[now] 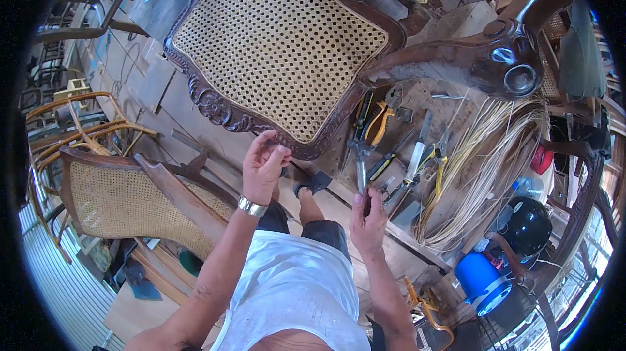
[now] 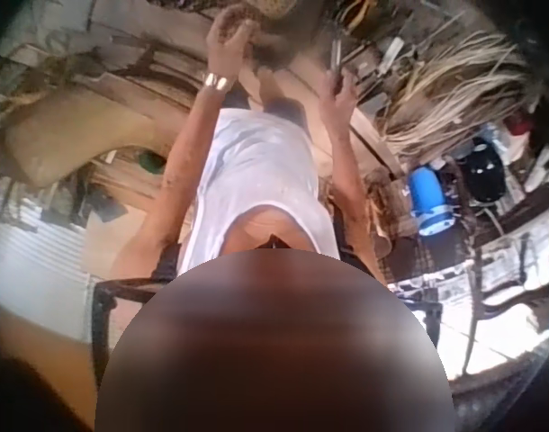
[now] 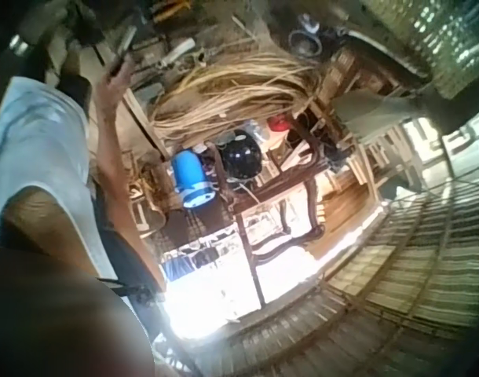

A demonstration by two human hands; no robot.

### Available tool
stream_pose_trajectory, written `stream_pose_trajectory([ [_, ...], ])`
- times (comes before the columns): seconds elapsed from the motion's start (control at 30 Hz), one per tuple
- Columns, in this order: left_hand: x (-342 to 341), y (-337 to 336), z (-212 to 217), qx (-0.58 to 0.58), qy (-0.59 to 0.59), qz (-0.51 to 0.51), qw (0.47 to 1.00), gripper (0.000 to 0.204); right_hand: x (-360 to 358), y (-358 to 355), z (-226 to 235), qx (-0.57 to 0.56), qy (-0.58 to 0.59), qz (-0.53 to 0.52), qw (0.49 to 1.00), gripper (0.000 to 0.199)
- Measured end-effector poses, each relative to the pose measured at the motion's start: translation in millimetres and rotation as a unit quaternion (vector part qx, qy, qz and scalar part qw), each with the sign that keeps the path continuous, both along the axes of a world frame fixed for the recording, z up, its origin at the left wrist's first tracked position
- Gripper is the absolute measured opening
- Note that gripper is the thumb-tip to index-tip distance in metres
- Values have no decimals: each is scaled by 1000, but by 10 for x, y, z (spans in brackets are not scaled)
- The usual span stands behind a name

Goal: The recorder is repairing the rattan seat and wooden frame of a vintage chair using a hammer and small nails.

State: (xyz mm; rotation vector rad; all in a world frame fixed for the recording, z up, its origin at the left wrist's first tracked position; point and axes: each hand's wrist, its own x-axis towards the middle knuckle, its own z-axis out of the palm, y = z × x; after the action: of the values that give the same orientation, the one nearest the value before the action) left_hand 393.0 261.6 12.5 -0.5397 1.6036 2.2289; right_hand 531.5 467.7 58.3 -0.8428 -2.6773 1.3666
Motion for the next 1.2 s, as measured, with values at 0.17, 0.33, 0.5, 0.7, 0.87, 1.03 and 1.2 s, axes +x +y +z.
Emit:
stream_pose_trajectory([
  [0.17,253,-107,-26,-7,-36,-9,999,17,14,-26,30,-20,-15,-4,1000,18],
  [0.33,327,-94,3,-53,-22,-39,998,22,71,-22,-58,-22,-13,1,1000,18],
  [0.5,298,-65,-72,-91,-1,-59,994,21,115,-39,-113,-54,-28,-9,998,19],
  [0.7,198,43,19,-26,-27,-7,999,22,149,-74,-126,-56,-11,-21,998,20],
  [0.87,175,102,-70,16,-13,0,1000,25,166,-111,-104,-42,-8,-10,999,17],
  [1.03,62,258,-12,-2,8,-19,1000,22,191,-127,-69,-63,-30,-26,997,20],
  [1.2,62,347,-17,7,24,-1,1000,15,221,-124,-89,-75,-41,-29,996,24],
])
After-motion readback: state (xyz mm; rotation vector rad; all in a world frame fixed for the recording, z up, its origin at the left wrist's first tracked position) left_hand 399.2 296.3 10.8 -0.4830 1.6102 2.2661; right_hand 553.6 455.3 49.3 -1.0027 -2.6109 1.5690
